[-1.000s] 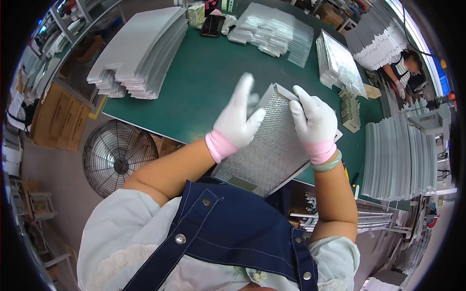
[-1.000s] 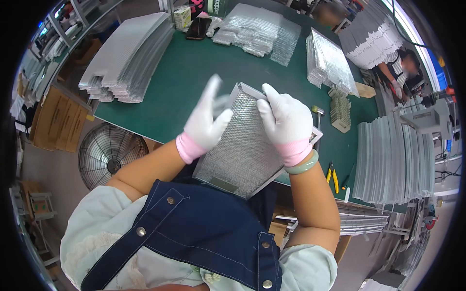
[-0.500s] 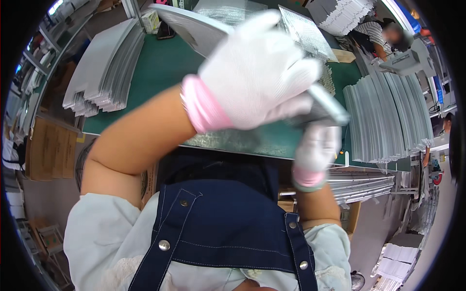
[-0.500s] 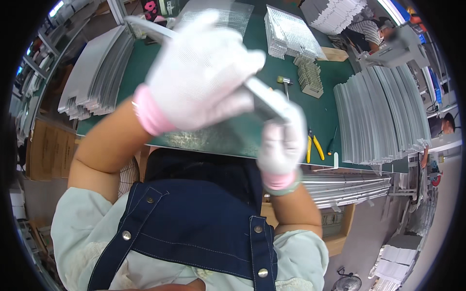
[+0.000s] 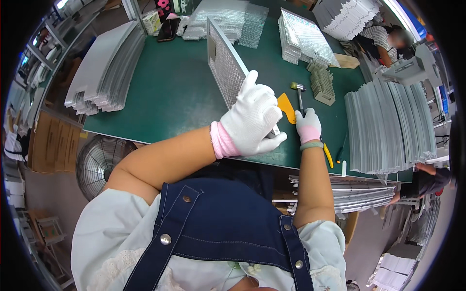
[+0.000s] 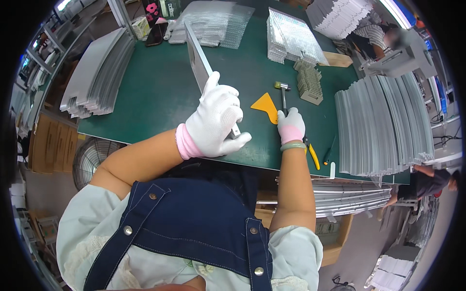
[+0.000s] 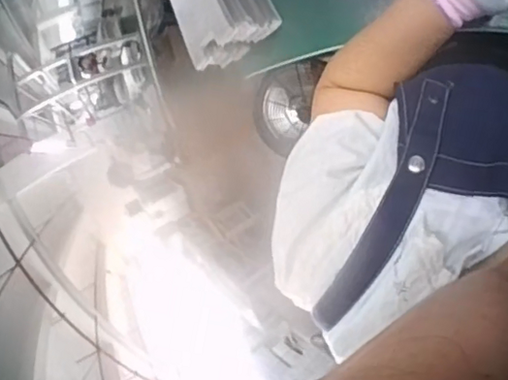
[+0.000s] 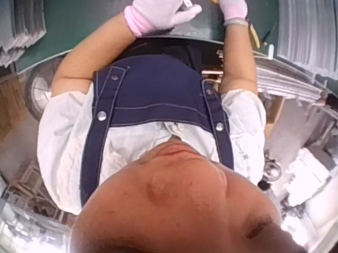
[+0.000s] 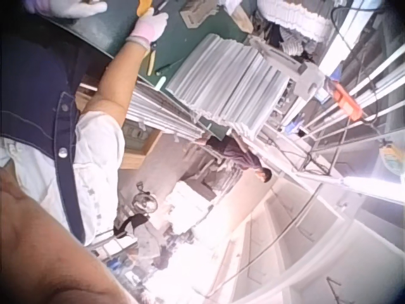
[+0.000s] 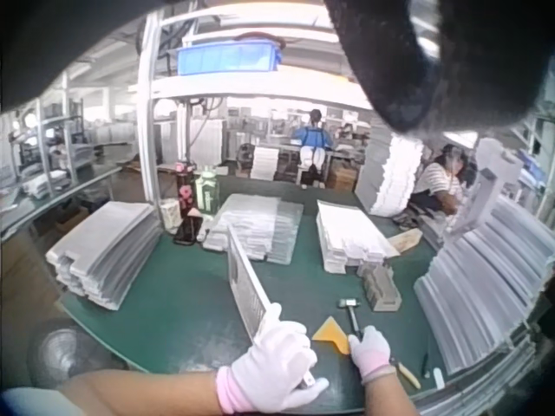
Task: The person assembles air filters by placing a mesh sheet onto a workbench, positioning a plastic connector, and fitting metal frame pieces around the mesh. They use a handheld stapler to secure the frame to the mesh and then place the completed unit aside. The process is repeated for multiple units.
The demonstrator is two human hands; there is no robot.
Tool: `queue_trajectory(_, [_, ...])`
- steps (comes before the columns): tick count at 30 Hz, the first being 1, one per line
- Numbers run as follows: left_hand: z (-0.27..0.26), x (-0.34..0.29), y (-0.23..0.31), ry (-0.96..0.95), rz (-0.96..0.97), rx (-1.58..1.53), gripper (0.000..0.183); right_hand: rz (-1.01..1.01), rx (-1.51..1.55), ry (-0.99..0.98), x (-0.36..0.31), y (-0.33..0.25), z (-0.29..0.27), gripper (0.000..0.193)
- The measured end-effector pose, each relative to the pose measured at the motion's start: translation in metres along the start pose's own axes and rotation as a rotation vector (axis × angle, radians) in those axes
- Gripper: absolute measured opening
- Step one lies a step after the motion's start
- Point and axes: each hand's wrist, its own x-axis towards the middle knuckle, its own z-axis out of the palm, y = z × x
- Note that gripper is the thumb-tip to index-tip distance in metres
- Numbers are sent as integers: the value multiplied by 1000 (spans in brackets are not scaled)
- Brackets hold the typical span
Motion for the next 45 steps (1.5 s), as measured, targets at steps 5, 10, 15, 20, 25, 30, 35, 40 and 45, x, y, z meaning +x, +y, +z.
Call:
queue_trajectory(5, [0, -5, -12, 34, -9, 22, 40, -123, 475, 77, -16, -1, -22, 36])
queue_trajectory(10, [4, -2, -14, 30, -7, -19, 43, -342, 711, -74, -95, -18, -139, 29])
queue_trajectory(15, [7, 0, -10, 22, -51, -7, 42, -984, 72, 154, -113, -38, -225, 47])
queue_trajectory(20, [4, 1, -11, -14, -49, 10, 40, -1068, -83, 223, -115, -51, -251, 46])
queue_trajectory(25, [2, 1, -12, -70, -63, -17, 40, -989, 69, 401, -127, -44, -237, 42])
queue_trajectory(30, [4, 1, -11, -51, -54, 5, 41, -1107, 7, 328, -113, -40, -234, 57])
queue_trajectory(35, [1, -1, -12, -91, -53, -9, 43, -1059, -220, 146, -114, -36, -214, 54])
queue_trajectory(40, [7, 5, -10, -4, -28, 16, 44, -384, 320, 29, -86, -1, -132, 44])
queue_trajectory(45, [22, 4, 2, 46, -14, -23, 41, -351, 209, 126, -32, 54, -42, 39])
